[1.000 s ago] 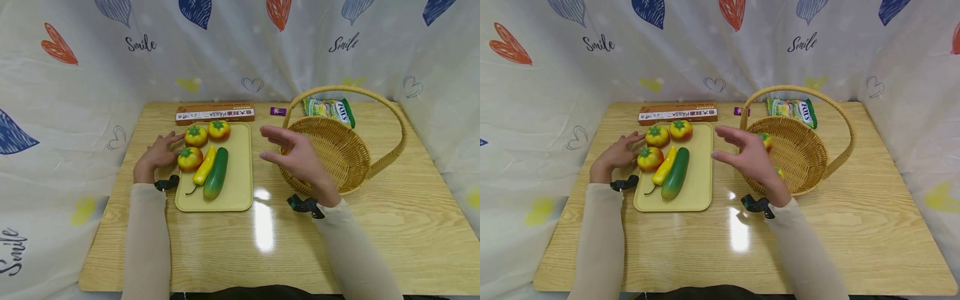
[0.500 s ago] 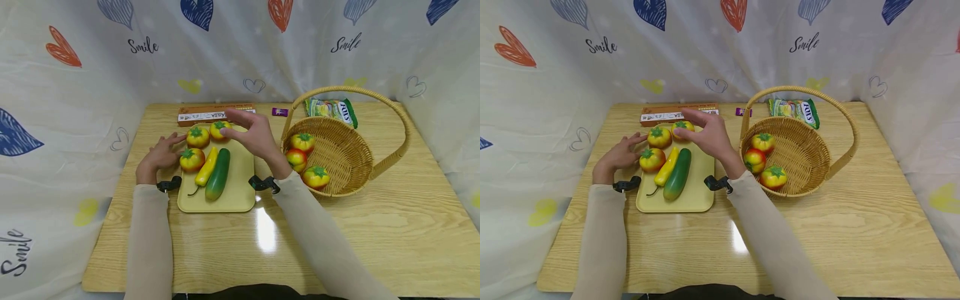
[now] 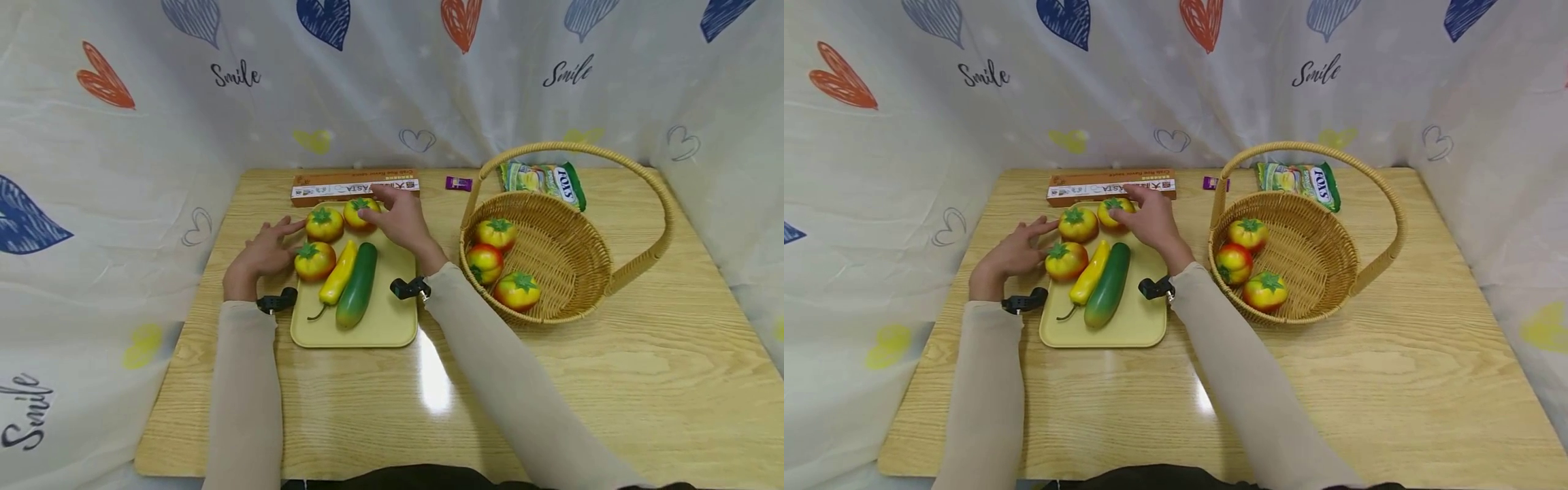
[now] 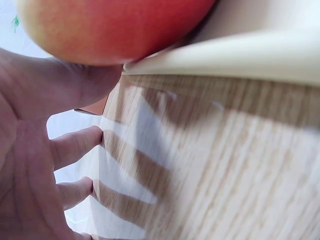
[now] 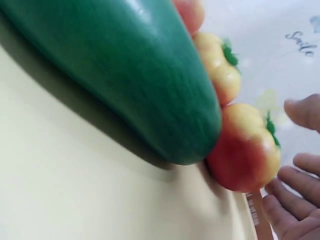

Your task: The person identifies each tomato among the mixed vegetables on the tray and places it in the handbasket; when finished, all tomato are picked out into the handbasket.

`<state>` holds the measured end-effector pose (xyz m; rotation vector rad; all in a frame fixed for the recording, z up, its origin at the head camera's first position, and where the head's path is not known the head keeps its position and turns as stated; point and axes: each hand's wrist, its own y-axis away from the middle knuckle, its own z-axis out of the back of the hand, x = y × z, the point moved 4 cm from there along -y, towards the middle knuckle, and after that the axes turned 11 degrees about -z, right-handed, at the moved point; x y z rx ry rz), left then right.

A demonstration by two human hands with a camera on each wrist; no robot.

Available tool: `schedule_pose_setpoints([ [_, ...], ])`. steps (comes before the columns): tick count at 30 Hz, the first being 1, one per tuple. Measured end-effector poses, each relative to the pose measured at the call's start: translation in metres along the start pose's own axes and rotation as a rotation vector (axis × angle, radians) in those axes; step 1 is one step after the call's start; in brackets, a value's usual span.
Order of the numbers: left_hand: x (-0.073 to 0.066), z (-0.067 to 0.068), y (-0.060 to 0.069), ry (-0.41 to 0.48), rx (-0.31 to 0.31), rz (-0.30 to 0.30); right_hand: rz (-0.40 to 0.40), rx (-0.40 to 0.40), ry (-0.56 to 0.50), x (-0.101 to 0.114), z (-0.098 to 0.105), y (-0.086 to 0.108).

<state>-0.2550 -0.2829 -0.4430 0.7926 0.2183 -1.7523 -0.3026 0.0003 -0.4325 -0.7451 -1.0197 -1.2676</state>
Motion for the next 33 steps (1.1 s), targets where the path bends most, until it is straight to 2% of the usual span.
schedule_pose_setpoints([
  [5,0.001,0.0,-0.001,0.004,0.001,0.004,-0.038,0.003,0.095,-0.011,-0.008,-0.01],
  [8,0.001,-0.001,0.0,0.006,0.005,0.005,-0.06,-0.013,0.09,-0.014,-0.009,-0.008],
  [13,0.001,0.0,0.001,-0.005,0.0,-0.004,-0.03,-0.042,-0.016,-0.005,-0.005,0.012],
  [18,0.003,-0.001,0.002,-0.001,0.006,0.004,0.038,0.011,-0.121,0.013,0.009,0.047],
  [22,0.003,-0.001,0.001,0.007,0.008,0.005,0.06,0.097,-0.186,0.024,0.033,0.082],
  [26,0.001,0.0,0.001,0.005,0.003,0.001,0.049,0.147,-0.172,0.026,0.07,0.119],
  [30,-0.001,0.001,0.001,0.005,0.006,0.004,0.078,0.134,-0.09,0.013,0.118,0.152],
  [33,-0.002,0.001,0.002,0.01,0.01,0.009,0.076,0.078,-0.028,-0.003,0.158,0.174],
])
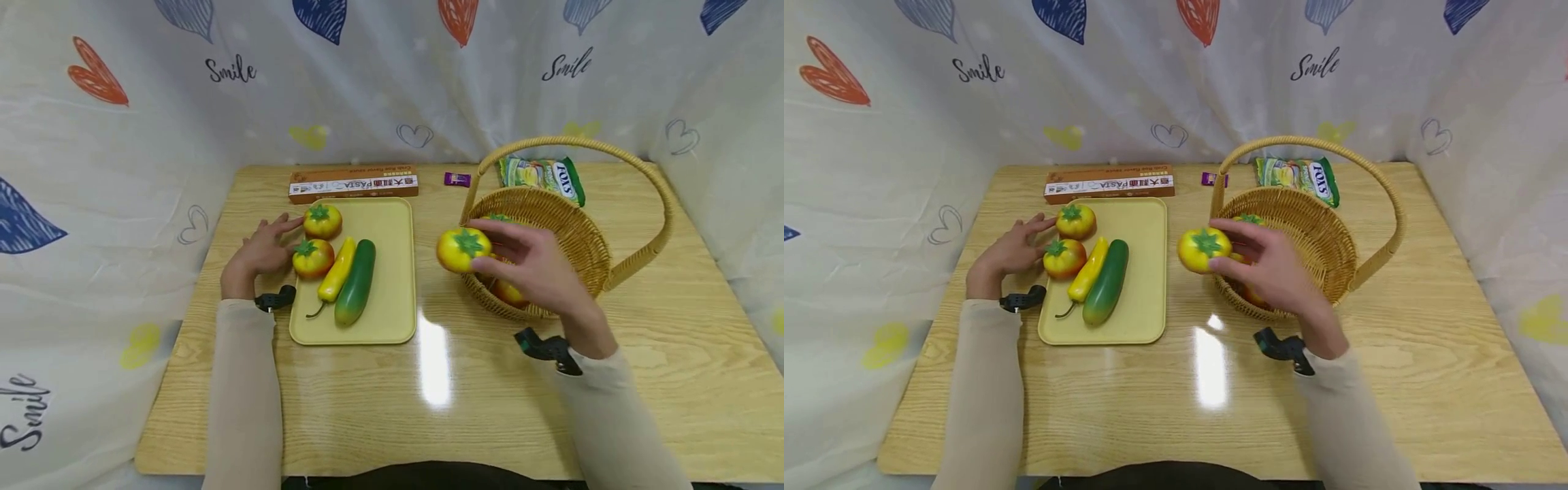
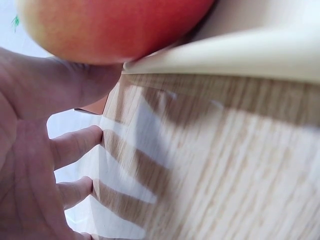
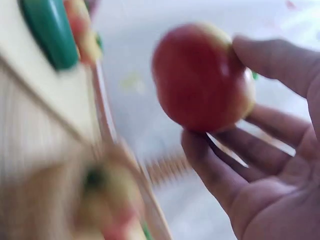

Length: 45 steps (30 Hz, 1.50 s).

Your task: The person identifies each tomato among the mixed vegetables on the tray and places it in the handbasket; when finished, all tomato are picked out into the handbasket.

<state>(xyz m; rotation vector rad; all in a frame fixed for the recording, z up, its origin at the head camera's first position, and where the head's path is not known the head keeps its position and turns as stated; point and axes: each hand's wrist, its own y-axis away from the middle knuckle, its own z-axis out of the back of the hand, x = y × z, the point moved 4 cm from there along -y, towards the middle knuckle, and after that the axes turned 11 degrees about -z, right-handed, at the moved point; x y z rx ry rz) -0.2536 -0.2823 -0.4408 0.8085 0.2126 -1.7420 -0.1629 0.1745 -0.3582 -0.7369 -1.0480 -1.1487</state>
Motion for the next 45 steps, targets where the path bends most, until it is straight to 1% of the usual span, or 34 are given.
schedule_pose_setpoints([
  [3,0.0,0.0,0.001,0.0,0.001,0.003,-0.027,-0.061,0.084,-0.012,0.037,0.024],
  [5,0.0,0.001,0.002,0.0,0.002,0.008,-0.033,-0.088,0.15,-0.019,0.058,0.037],
  [7,0.001,0.001,0.002,-0.003,0.001,0.012,-0.036,-0.111,0.233,-0.023,0.074,0.048],
  [9,0.003,0.001,0.002,-0.004,0.001,0.014,-0.036,-0.134,0.324,-0.025,0.087,0.056],
  [11,0.004,0.001,0.002,-0.006,0.001,0.017,-0.052,-0.156,0.431,-0.026,0.094,0.063],
  [13,0.005,0.001,0.002,-0.01,0.0,0.018,-0.072,-0.161,0.56,-0.027,0.097,0.066],
  [16,0.005,0.001,0.002,-0.007,-0.001,0.017,-0.124,-0.119,0.716,-0.031,0.095,0.067],
  [18,0.005,0.0,0.001,-0.003,-0.003,0.013,-0.159,-0.078,0.768,-0.034,0.092,0.066],
  [19,0.005,0.0,0.001,-0.003,-0.004,0.01,-0.18,-0.061,0.775,-0.036,0.09,0.065],
  [21,0.005,0.0,0.001,-0.001,-0.004,0.007,-0.203,-0.029,0.754,-0.039,0.088,0.064],
  [25,0.004,0.0,0.001,-0.007,0.0,0.007,-0.215,0.009,0.631,-0.045,0.082,0.06],
  [28,0.003,0.001,0.001,-0.006,0.0,0.007,-0.201,0.019,0.523,-0.049,0.074,0.056],
  [31,0.002,0.001,0.002,-0.007,-0.002,0.004,-0.175,0.023,0.447,-0.052,0.065,0.049],
  [32,0.002,0.001,0.002,-0.007,-0.004,0.003,-0.164,0.032,0.436,-0.052,0.062,0.047],
  [34,0.001,0.001,0.002,-0.009,-0.006,0.001,-0.157,0.044,0.437,-0.053,0.057,0.043],
  [38,0.001,0.001,0.001,-0.003,-0.009,-0.003,-0.151,0.058,0.483,-0.053,0.05,0.04],
  [41,0.001,0.0,0.0,0.004,-0.01,-0.005,-0.141,0.031,0.494,-0.051,0.051,0.039],
  [45,0.0,0.0,0.0,0.006,-0.011,-0.001,-0.106,-0.021,0.485,-0.047,0.052,0.037],
])
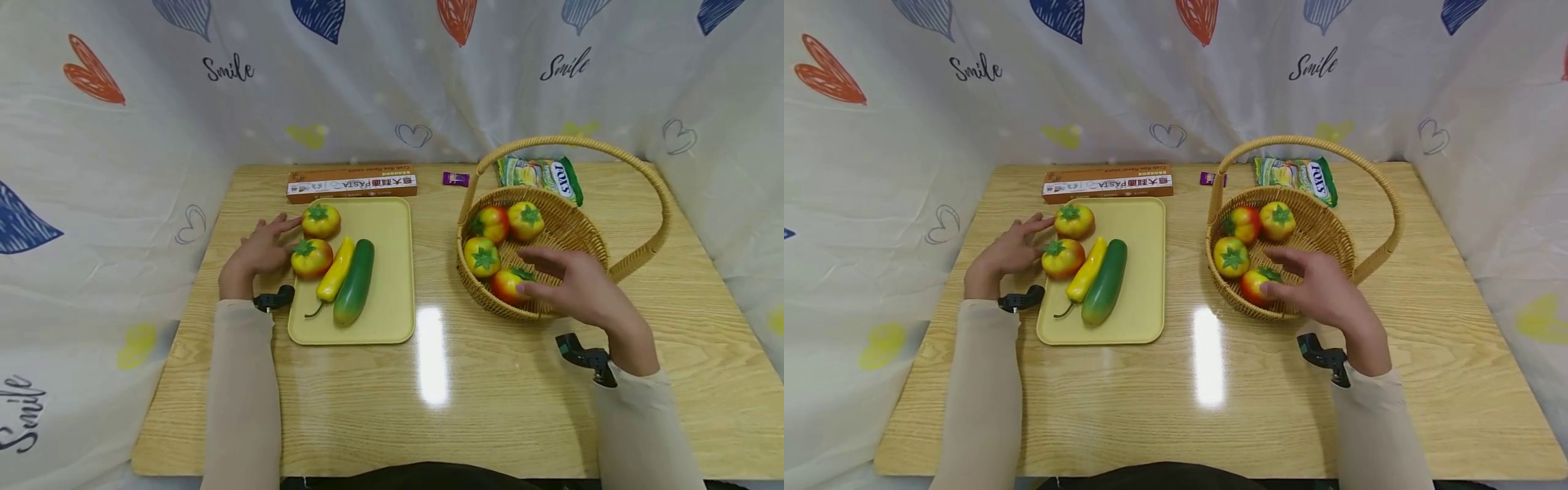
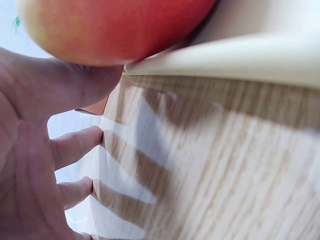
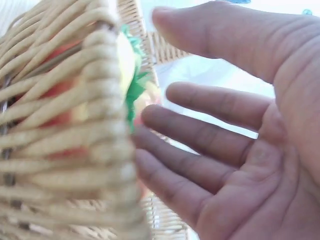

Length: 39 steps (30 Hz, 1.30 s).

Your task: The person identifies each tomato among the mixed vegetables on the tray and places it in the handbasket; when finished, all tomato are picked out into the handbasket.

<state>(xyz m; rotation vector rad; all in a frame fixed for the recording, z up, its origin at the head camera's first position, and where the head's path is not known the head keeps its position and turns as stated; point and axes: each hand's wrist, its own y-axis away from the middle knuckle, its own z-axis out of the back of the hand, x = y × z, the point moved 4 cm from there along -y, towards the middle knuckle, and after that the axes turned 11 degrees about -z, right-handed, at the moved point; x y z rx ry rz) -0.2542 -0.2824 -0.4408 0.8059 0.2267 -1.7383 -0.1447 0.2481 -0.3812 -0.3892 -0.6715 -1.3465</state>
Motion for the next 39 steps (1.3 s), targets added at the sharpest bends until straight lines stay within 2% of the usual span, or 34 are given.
schedule_pose_setpoints([
  [5,0.0,0.0,-0.001,-0.008,0.004,0.002,0.044,-0.045,-0.077,0.016,-0.003,-0.009],
  [10,0.001,-0.001,-0.001,-0.017,0.007,-0.007,0.132,-0.03,-0.194,0.044,-0.02,-0.025],
  [14,0.002,-0.001,-0.001,-0.011,0.011,-0.019,0.206,0.026,-0.279,0.075,-0.041,-0.041],
  [19,0.002,-0.001,-0.001,-0.01,0.01,-0.021,0.254,0.129,-0.39,0.112,-0.075,-0.063],
  [23,0.003,-0.001,-0.001,-0.01,0.01,-0.015,0.287,0.203,-0.428,0.136,-0.103,-0.082],
  [32,0.002,-0.001,-0.002,-0.002,0.01,-0.001,0.338,0.286,-0.355,0.169,-0.153,-0.132],
  [39,0.001,-0.001,0.0,-0.005,0.018,-0.007,0.351,0.341,-0.214,0.193,-0.179,-0.16],
])
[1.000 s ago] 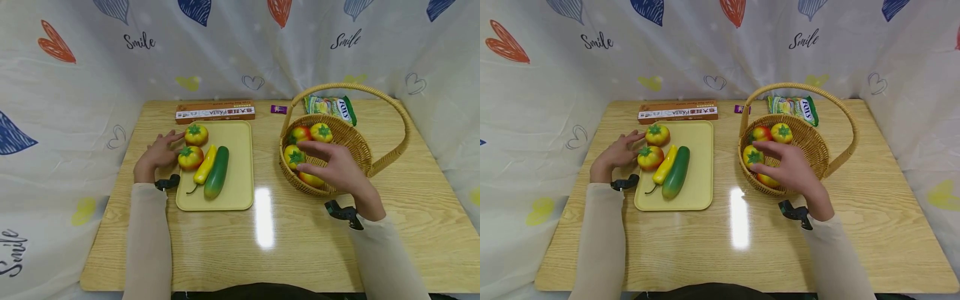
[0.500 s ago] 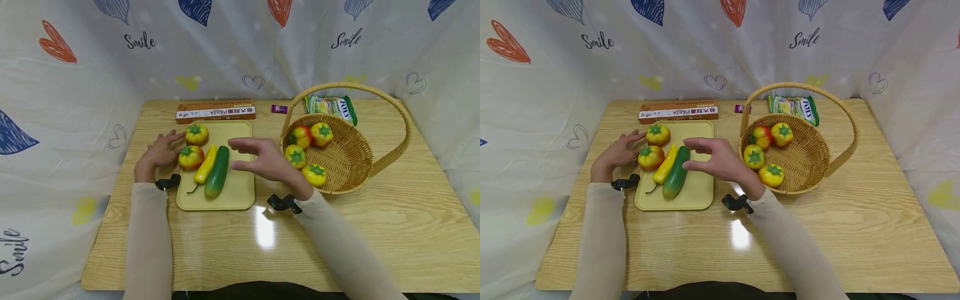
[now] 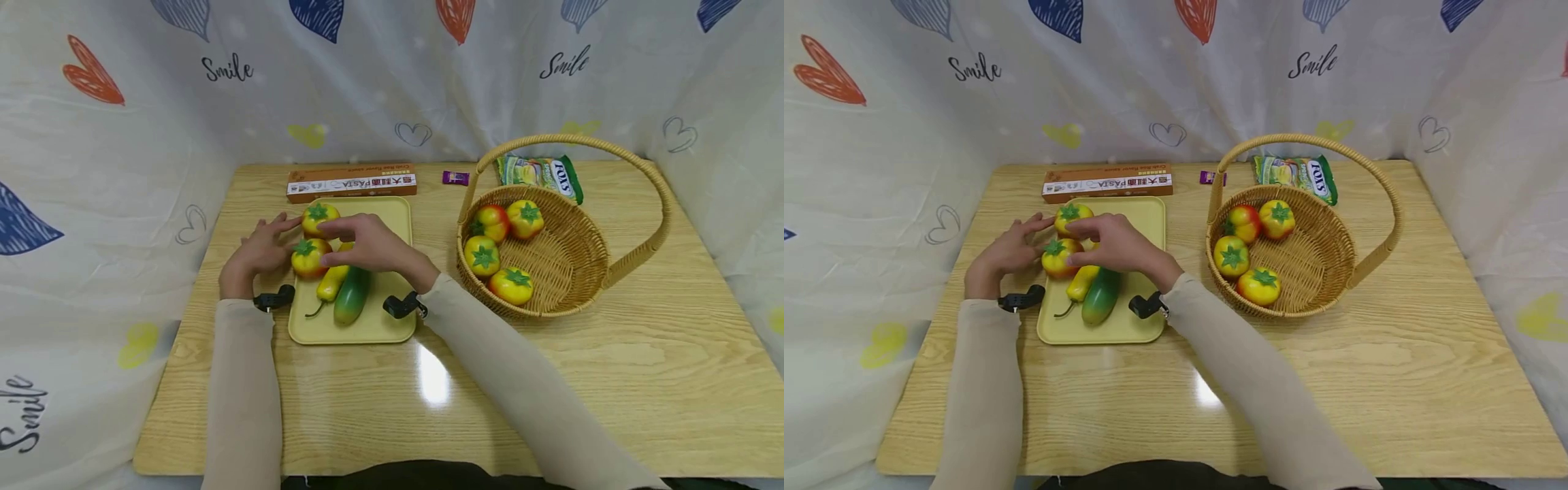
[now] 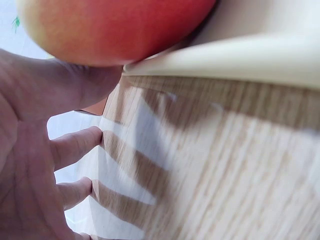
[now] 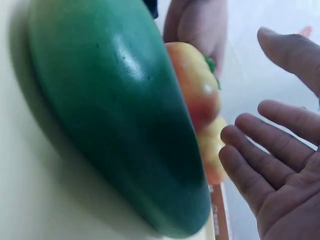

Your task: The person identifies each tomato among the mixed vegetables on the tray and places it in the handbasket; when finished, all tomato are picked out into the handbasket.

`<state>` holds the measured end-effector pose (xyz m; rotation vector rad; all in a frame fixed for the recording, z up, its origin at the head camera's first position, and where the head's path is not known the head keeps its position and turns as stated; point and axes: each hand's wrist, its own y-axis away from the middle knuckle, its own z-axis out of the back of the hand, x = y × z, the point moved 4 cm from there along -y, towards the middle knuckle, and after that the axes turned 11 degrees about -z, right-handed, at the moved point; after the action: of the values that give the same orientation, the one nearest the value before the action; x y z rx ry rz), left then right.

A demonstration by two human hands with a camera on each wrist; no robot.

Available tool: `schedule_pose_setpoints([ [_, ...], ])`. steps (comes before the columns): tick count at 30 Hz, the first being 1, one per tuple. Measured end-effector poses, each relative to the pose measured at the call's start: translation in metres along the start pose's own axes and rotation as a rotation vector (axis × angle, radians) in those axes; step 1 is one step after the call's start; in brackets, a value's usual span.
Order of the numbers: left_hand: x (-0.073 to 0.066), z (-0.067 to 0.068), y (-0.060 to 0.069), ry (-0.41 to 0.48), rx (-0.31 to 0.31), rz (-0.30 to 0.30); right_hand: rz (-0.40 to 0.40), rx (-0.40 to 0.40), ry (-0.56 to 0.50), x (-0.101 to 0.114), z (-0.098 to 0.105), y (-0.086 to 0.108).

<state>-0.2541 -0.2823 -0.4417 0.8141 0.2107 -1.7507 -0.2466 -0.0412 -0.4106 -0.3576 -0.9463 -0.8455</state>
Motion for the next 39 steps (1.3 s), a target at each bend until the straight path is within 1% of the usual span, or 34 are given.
schedule_pose_setpoints([
  [5,0.001,-0.002,-0.001,-0.003,0.007,0.0,-0.023,0.046,0.116,0.0,-0.01,-0.019],
  [8,0.001,-0.003,-0.002,-0.007,0.008,-0.002,-0.044,0.047,0.18,0.0,-0.014,-0.025],
  [10,0.0,-0.003,-0.002,-0.009,0.009,-0.005,-0.06,0.045,0.203,0.0,-0.016,-0.027],
  [14,-0.001,-0.003,-0.002,-0.008,0.012,-0.01,-0.085,0.04,0.214,0.002,-0.017,-0.027],
  [18,-0.001,-0.004,-0.003,-0.006,0.015,-0.008,-0.072,0.022,0.181,0.007,-0.013,-0.018],
  [21,0.0,-0.004,-0.004,-0.006,0.015,-0.01,-0.042,0.008,0.074,0.011,-0.007,-0.005],
  [24,0.003,-0.003,-0.004,-0.002,0.012,-0.018,-0.012,-0.005,-0.057,0.014,0.001,0.012],
  [26,0.004,-0.003,-0.003,0.001,0.009,-0.02,0.006,-0.018,-0.121,0.015,0.007,0.025],
  [29,0.004,-0.002,-0.002,-0.002,0.005,-0.025,0.025,-0.055,-0.13,0.015,0.019,0.046],
  [32,0.003,-0.001,-0.002,-0.011,0.005,-0.028,0.028,-0.094,-0.133,0.011,0.032,0.072],
  [35,0.003,-0.001,-0.001,-0.02,0.006,-0.028,0.005,-0.131,-0.152,0.003,0.048,0.1],
  [39,0.004,0.0,-0.002,-0.032,0.009,-0.024,-0.06,-0.188,-0.196,-0.01,0.073,0.138],
])
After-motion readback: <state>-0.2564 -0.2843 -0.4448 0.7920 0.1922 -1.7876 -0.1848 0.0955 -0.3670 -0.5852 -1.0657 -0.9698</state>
